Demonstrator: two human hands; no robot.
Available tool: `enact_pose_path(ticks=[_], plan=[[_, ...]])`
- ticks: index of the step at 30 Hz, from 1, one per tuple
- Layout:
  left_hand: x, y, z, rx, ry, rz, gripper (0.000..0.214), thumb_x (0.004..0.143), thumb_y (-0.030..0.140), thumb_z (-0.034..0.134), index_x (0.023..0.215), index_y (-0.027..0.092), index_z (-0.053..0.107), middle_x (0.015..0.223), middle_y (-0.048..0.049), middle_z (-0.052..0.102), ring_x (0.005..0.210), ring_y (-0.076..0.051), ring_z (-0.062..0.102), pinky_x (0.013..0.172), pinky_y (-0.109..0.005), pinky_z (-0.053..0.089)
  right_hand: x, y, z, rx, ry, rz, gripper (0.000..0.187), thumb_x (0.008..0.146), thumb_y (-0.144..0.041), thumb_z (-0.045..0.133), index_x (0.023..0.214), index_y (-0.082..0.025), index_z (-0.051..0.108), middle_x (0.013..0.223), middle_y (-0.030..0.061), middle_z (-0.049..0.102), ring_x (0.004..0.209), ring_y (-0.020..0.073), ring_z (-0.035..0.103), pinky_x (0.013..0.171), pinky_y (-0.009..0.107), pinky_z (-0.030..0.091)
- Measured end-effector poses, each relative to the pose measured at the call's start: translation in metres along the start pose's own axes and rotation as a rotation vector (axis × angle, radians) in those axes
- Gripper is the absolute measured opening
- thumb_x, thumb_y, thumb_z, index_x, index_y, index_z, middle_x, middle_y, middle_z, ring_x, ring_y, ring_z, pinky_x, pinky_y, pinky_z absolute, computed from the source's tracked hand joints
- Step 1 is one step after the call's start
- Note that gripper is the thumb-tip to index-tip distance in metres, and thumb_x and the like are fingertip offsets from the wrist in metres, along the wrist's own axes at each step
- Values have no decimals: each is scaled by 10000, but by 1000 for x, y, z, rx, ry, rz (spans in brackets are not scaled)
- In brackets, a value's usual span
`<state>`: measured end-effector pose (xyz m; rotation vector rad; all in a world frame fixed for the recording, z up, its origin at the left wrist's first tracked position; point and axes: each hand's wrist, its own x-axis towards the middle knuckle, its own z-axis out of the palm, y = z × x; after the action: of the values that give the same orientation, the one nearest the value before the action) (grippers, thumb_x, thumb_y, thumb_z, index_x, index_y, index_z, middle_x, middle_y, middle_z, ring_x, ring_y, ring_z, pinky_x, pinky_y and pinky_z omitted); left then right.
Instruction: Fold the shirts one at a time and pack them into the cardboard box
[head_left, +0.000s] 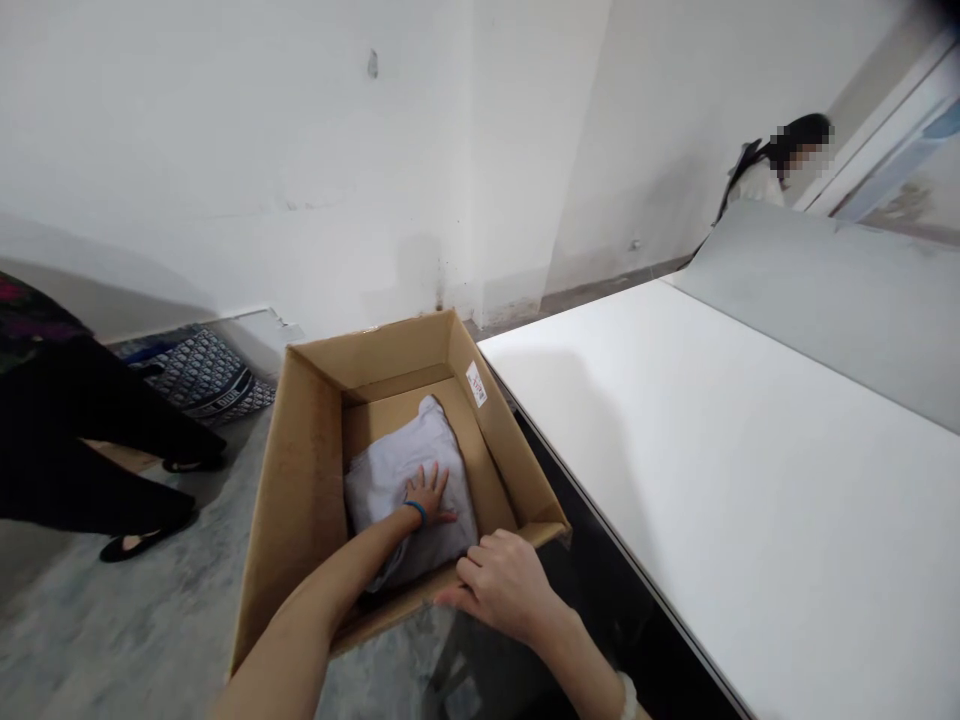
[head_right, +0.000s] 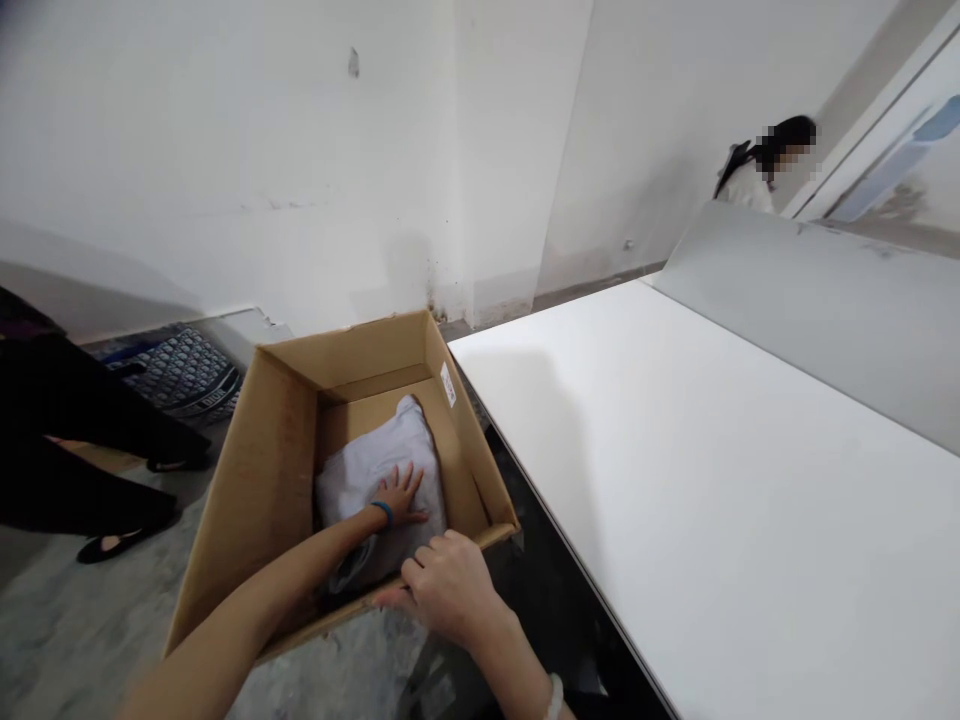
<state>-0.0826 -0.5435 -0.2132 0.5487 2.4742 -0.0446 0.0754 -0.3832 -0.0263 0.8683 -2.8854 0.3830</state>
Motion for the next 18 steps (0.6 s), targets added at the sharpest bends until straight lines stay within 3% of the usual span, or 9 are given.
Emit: enact_pose_path(ticks=[3,7,10,13,16,18], plan=[[-2,2,-5,15,5,-18,1047,692,633,553,1487,174,49,1552,-138,-58,1377,-468,-43,1040,-651,150,3,0,4,-20,42,-17,498,871,-578,474,638,-170,641,608,29,655,609,150,614,551,283,328],[-13,6,-23,46,-23,-21,1048,649,544,611,1480,135,121,1541,-178,52,1366,-480,87,1016,-627,253,9,3,16,-40,137,-49,576,853,-642,440,575,-173,627,539,17,639,547,137,611,501,266,319],[-27,9,-50,56,-16,27,936,675,451,578,1463,95,220,1509,-201,188,1363,-384,234,1052,-492,305,18,12,23,-71,214,-67,585,814,-685,459,561,-185,627,494,-4,627,501,128,591,467,257,307],[-54,10,-90,34,13,103,752,738,445,471,1403,106,384,1434,-168,381,1318,-247,377,1061,-323,321,25,21,22,-99,282,-98,608,790,-721,448,539,-189,604,465,-14,608,494,132,568,500,270,359],[-99,12,-131,-49,165,198,674,703,481,452,1292,167,544,1333,-127,519,1235,-258,488,1037,-340,368,21,20,12,-102,380,-131,585,785,-720,458,566,-191,576,533,-15,629,594,152,584,705,351,445],[-133,14,-149,-96,372,243,593,684,507,435,1179,253,639,1231,-79,615,1161,-294,555,1001,-388,420,10,14,6,-95,448,-105,494,820,-655,479,652,-202,583,639,-21,660,719,164,600,847,401,424]])
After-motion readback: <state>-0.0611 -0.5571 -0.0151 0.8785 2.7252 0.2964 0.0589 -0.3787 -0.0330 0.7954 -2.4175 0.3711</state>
